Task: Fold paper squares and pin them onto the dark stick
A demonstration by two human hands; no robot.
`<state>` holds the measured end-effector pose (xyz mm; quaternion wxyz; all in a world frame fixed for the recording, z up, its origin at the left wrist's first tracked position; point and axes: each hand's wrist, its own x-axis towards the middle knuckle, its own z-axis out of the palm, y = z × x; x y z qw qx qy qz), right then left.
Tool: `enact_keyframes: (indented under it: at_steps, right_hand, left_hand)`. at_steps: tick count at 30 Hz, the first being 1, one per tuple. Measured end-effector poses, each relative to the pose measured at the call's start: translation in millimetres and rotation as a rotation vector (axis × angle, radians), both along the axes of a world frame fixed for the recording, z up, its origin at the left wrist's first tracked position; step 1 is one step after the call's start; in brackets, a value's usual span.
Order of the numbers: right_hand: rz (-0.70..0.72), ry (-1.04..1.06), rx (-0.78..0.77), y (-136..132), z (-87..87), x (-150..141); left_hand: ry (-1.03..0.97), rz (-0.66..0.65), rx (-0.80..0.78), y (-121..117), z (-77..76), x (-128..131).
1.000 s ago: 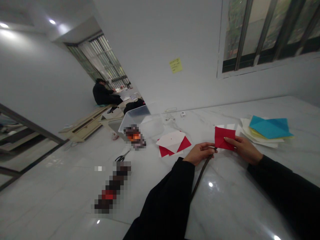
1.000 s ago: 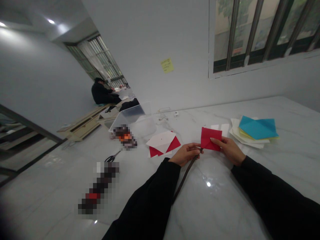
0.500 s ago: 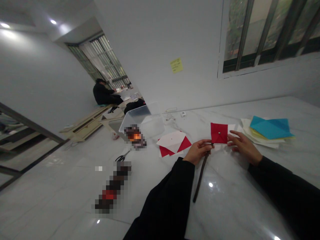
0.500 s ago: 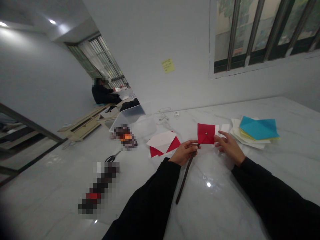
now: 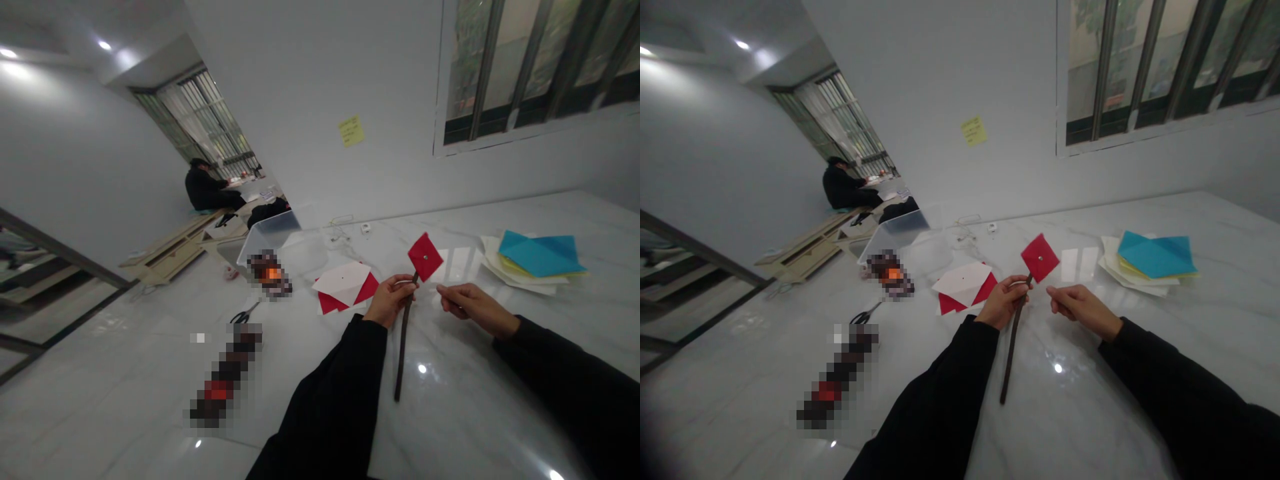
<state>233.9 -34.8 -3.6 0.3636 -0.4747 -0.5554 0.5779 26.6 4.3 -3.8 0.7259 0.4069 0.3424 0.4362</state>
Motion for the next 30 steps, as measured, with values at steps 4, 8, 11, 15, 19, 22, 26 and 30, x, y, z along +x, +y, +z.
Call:
enact_keyframes:
  at_steps: [4, 8, 11, 15, 19, 22, 26, 30]
  right_hand:
    - [-0.119, 0.023, 0.013, 5, -6.9, 4]
    - [-0.333, 0.067, 0.030, 10, -11.3, 11]
    - [-0.448, 0.080, 0.047, 11, -9.8, 13]
    - [-0.467, 0.046, 0.061, 10, -4.6, 11]
    - [-0.392, -0.018, 0.094, 10, -4.3, 10]
    - [-0.336, -0.038, 0.115, 11, -7.9, 11]
    - [-0.296, -0.045, 0.110, 12, -12.7, 12]
    - [-0.379, 0.004, 0.047, 11, -12.2, 12]
  left_hand:
    - [0.006, -0.007, 0.004, 1, -3.1, 0]
    - [0.016, -0.021, 0.005, 2, -5.5, -2]
    - [0.015, -0.040, 0.002, 2, -5.9, -2]
    - [0.033, -0.116, -0.007, 0, -4.9, -2]
    - [0.048, -0.134, -0.014, -2, -3.9, -1]
    - [0.052, -0.137, -0.012, -1, -3.9, -1]
    - [0.049, -0.127, -0.006, 0, -3.7, -2]
    - [0.045, -0.126, 0.005, -1, -2.8, -1]
